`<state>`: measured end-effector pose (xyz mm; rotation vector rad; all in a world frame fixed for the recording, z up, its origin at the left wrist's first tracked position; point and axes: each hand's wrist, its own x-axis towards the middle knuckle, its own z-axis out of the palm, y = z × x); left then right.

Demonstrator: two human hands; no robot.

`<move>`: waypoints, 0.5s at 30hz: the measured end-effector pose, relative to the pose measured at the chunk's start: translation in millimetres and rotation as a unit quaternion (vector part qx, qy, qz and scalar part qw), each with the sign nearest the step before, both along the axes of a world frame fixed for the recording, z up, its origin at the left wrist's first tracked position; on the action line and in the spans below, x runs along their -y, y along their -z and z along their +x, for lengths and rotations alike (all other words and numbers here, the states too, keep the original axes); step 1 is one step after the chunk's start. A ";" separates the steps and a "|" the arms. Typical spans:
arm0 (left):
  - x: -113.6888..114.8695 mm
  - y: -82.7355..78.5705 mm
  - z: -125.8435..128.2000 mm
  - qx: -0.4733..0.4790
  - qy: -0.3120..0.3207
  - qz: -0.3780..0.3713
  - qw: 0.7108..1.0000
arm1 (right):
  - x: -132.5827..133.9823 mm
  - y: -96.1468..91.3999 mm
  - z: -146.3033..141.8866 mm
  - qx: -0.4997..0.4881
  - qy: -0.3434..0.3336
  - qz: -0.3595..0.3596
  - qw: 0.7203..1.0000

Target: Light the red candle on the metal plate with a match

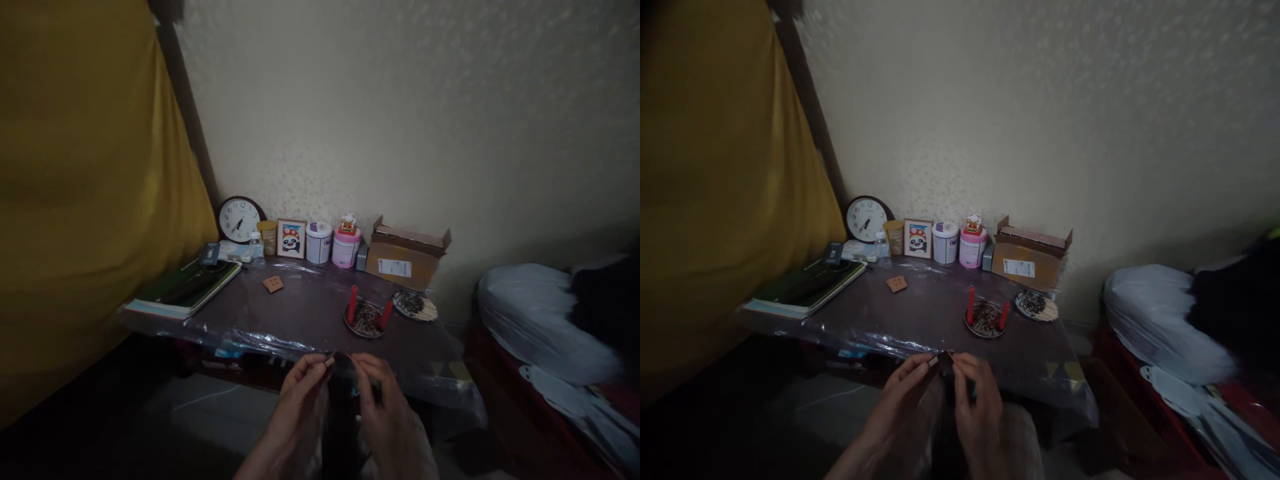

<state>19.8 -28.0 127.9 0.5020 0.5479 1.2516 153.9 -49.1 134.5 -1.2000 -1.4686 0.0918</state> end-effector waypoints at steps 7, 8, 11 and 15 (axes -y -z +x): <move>0.1 -2.1 -0.5 -0.027 -0.017 0.029 0.999 | -35.8 30.4 19.7 0.050 0.002 -0.007 0.999; -0.2 -1.1 -0.9 -0.028 -0.015 0.028 0.999 | -40.9 34.2 24.0 0.014 0.032 -0.018 0.999; -0.9 1.8 -1.7 -0.021 -0.007 0.025 0.999 | -45.7 34.7 31.9 -0.060 0.064 -0.035 0.996; -0.5 2.4 -1.8 -0.022 -0.007 0.015 1.000 | -41.2 29.8 30.1 -0.122 0.048 -0.015 0.991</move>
